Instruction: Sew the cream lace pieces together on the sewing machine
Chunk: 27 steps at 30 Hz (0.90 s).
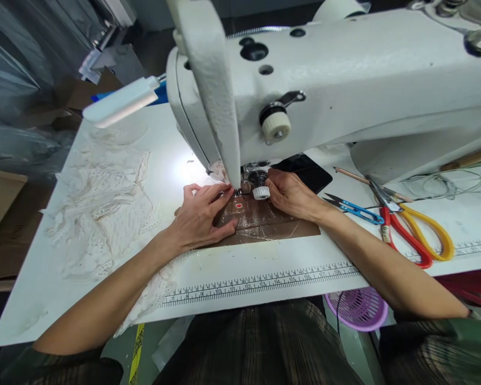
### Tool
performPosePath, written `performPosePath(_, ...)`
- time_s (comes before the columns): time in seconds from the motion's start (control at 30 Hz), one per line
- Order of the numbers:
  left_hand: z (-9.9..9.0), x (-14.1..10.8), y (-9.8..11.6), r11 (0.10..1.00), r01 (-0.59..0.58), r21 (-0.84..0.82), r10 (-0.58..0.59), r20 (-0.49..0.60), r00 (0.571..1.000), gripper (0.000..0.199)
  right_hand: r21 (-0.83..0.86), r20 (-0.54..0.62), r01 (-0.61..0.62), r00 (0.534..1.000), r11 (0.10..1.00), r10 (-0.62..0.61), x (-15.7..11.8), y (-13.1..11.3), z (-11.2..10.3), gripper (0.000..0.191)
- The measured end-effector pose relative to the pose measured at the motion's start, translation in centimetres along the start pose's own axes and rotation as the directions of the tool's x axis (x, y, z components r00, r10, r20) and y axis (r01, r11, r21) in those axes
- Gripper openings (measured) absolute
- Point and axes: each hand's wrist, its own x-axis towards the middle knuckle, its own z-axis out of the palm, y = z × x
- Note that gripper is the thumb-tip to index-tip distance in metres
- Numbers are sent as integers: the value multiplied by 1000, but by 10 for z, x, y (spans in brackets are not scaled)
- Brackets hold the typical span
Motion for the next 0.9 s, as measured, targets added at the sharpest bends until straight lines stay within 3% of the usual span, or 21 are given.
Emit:
performPosePath(0.23, 2, -1, 1, 1000, 11, -13, -10, 17, 1000, 61, -133, -121, -77, 991, 988, 61, -9, -12, 15, 29)
performPosePath(0.4, -6, 3, 0, 1000, 1, 17, -2, 38, 999, 58, -119, -195, -73, 979, 990, 49, -10, -7, 18, 14)
performPosePath(0.63, -17, 41, -34, 988, -35, 153, 27, 51, 998, 37, -121, -194, -63, 980, 991, 38, -10, -2, 14, 13)
performPosePath(0.7, -14, 53, -46, 987, -68, 147, 53, 106, 993, 37, -128, -142, -13, 990, 992, -5, -11, 1, 11, 16)
performPosePath(0.77, -13, 63, -55, 988, -94, 125, 75, 152, 986, 37, -133, 4, 56, 998, 990, -56, -14, -3, 6, 24)
performPosePath(0.83, -16, 67, -60, 988, -105, 113, 85, 171, 982, 35, -149, 195, 150, 973, 977, -120, -22, -19, -3, 32)
performPosePath(0.9, -25, 65, -62, 989, -92, 117, 74, 150, 986, 35, -157, 314, 256, 929, 954, -198, -37, -44, -13, 35)
